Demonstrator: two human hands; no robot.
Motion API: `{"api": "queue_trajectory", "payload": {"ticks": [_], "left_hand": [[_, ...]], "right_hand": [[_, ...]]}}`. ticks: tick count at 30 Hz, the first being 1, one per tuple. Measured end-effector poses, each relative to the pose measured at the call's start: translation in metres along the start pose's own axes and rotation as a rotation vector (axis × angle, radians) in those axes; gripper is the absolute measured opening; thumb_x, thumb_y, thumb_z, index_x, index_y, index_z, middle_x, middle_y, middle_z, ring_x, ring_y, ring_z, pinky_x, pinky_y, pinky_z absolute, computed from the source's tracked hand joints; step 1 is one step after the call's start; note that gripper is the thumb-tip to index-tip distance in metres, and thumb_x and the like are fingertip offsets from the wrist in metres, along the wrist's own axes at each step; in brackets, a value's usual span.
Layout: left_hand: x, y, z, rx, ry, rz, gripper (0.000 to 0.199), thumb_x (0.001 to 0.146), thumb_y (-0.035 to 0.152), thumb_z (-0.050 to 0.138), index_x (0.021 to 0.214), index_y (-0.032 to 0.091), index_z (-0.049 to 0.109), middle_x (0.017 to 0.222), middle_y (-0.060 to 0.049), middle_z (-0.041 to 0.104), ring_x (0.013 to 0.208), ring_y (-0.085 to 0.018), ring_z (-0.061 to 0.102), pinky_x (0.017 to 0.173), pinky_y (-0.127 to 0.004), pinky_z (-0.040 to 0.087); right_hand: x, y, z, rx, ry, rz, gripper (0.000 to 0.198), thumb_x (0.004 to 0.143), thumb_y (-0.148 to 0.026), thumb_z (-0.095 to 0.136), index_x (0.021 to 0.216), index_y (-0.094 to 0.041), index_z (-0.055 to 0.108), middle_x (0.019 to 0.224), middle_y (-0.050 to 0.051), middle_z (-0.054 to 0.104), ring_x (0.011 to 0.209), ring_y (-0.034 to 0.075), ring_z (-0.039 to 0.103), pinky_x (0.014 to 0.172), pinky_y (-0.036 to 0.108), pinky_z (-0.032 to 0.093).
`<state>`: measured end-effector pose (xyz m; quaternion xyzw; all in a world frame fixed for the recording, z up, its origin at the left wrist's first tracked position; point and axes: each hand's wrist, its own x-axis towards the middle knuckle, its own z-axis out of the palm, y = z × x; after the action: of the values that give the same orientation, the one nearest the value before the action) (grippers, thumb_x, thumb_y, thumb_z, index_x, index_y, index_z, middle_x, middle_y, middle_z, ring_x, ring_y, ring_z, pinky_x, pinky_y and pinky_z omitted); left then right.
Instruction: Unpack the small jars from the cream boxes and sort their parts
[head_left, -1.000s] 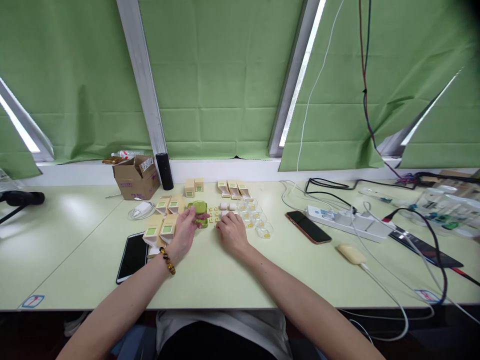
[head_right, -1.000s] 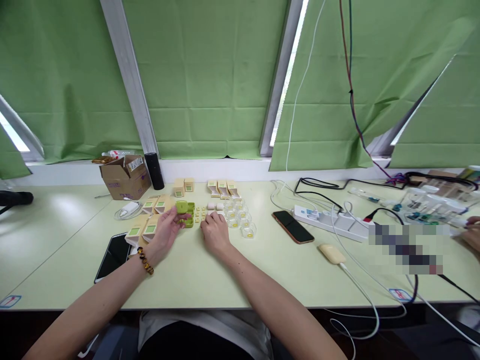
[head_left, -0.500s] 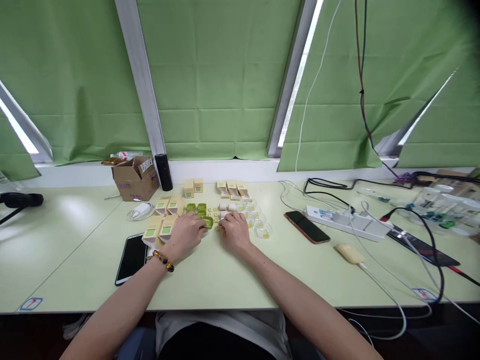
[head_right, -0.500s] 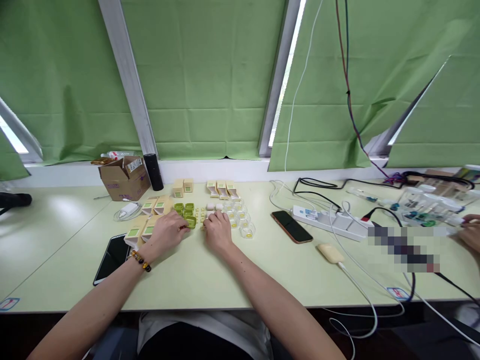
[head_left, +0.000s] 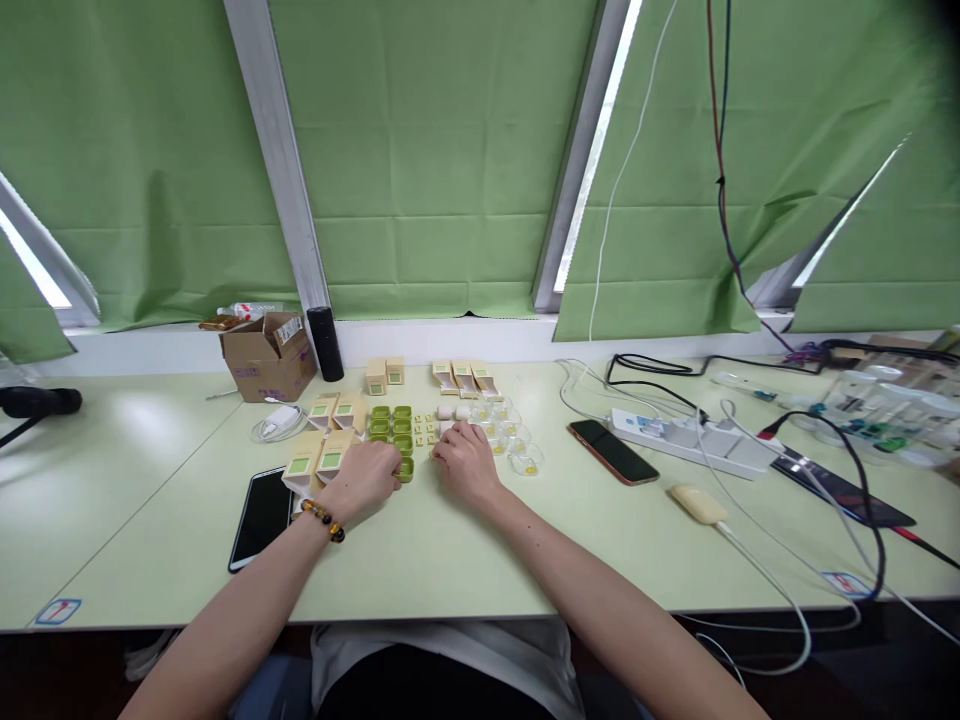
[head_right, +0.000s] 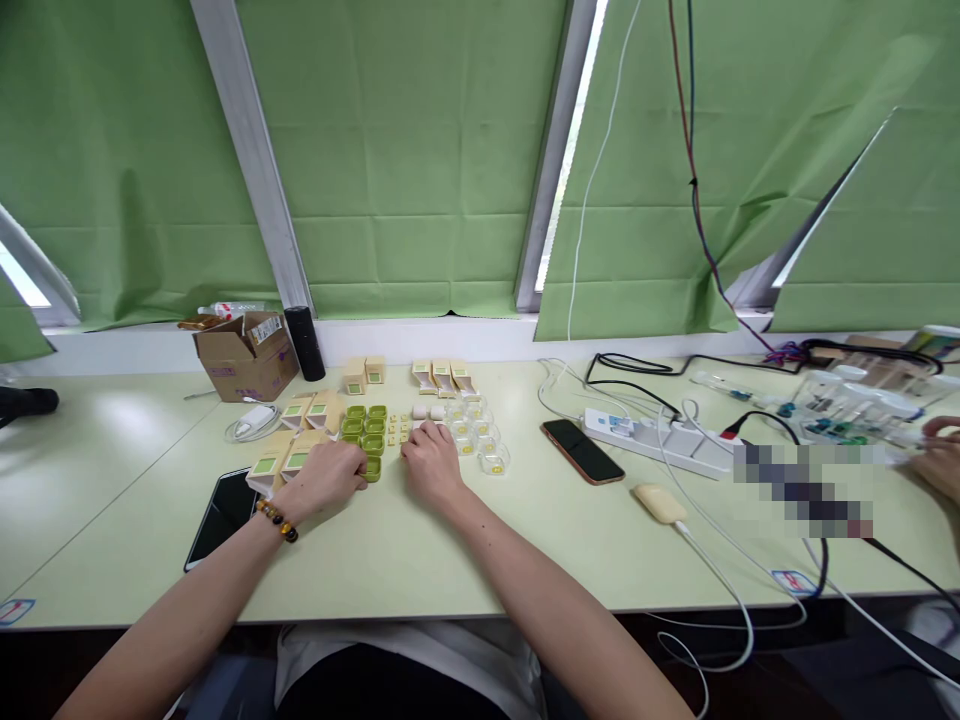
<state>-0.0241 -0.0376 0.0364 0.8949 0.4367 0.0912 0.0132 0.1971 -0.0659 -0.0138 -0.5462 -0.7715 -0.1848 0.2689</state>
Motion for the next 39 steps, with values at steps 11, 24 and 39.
{"api": "queue_trajectory", "payload": {"ticks": [11,24,39], "left_hand": [[-0.001,0.001,-0.001,0.011,-0.003,0.025,0.012,0.077,0.017,0.066,0.067,0.022,0.067,0.073,-0.009,0.071,0.069,-0.026,0.062,0.066,-0.034,0.031],[0.0,0.0,0.001,-0.016,0.02,0.014,0.012,0.075,0.014,0.067,0.065,0.022,0.065,0.07,-0.008,0.069,0.066,-0.025,0.06,0.066,-0.034,0.031],[0.003,0.003,-0.016,-0.136,0.114,-0.088,0.006,0.08,0.032,0.072,0.08,0.026,0.072,0.074,-0.004,0.072,0.07,-0.024,0.064,0.063,-0.032,0.031]], "right_hand": [[-0.003,0.004,-0.009,0.051,-0.096,-0.072,0.023,0.082,-0.004,0.07,0.082,-0.024,0.081,0.1,0.006,0.076,0.108,0.026,0.05,0.088,0.04,0.032],[-0.004,0.005,-0.001,0.004,-0.153,-0.079,0.03,0.084,0.0,0.067,0.093,-0.024,0.082,0.105,0.007,0.078,0.11,0.027,0.05,0.089,0.042,0.033],[0.0,0.007,-0.02,0.107,0.18,0.022,0.018,0.094,-0.01,0.058,0.09,-0.02,0.073,0.1,0.008,0.074,0.1,0.025,0.055,0.084,0.039,0.034]]}}
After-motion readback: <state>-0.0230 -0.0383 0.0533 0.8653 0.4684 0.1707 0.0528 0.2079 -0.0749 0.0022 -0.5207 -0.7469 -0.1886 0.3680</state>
